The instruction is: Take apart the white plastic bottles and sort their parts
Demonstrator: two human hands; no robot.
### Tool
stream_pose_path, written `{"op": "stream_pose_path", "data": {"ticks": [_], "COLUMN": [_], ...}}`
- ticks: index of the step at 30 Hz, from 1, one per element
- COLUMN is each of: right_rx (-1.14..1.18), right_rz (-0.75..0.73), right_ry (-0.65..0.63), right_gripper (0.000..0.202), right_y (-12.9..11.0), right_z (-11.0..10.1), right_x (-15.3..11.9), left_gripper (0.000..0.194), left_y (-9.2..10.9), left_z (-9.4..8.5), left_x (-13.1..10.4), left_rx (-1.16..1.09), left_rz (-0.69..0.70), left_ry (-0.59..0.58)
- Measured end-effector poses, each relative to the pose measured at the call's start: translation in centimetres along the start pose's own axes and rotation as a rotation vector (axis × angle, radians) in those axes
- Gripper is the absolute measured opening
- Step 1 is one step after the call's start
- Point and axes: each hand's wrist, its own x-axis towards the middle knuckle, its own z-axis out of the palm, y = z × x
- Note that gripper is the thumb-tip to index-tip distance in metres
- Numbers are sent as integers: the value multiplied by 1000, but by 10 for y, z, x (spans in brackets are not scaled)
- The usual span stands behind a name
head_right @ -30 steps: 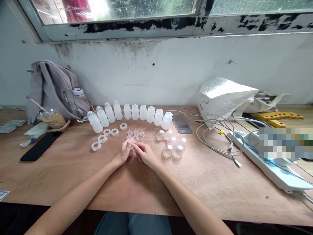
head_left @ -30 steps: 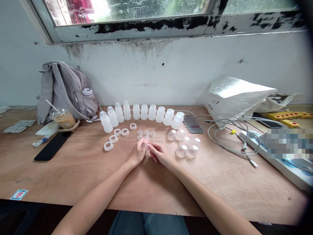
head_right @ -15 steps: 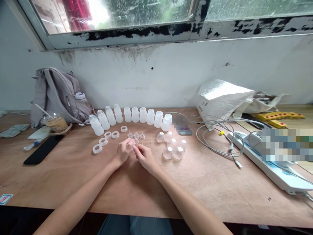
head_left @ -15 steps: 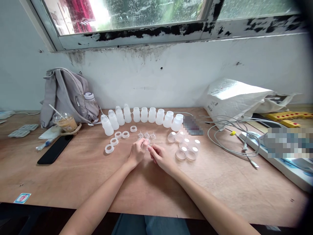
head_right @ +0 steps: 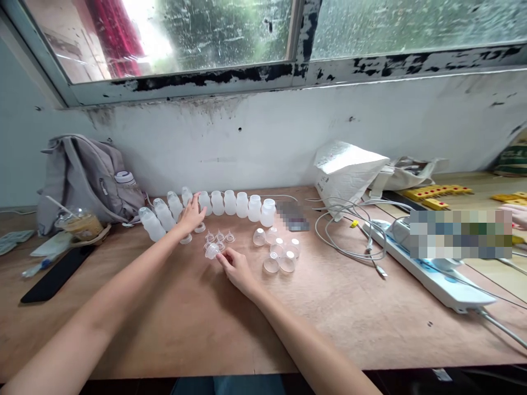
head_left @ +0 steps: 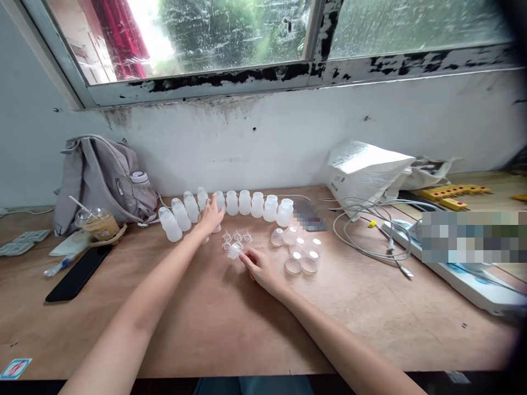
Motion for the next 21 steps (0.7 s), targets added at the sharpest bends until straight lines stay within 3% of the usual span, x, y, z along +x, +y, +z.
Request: {"op": "stream_pose_path", "data": {"ticks": [5,10,14,17,21], "right_rx": [-24,13,39,31,9], "right_rz": [13,30,29,19,-10], "right_ry": [5,-2,-5,3,19], "right_gripper": [34,32,31,31,29], "right_y": [-2,-1,0,0,1], "right_z": [-3,-3,-1,0,0], "right_x": [0,0,-1,-2,-2], "left_gripper": [43,22,20,14,9], "left_y": [1,4,6,8,9], "left_z": [7,2,-12,-21,-22], "left_x": [25,16,-12,-46,-97], "left_rx": [29,23,-22,-177,-326], "left_rz": [-37,22,115,288,289], "left_ry": [-5,80,234,486,540]}}
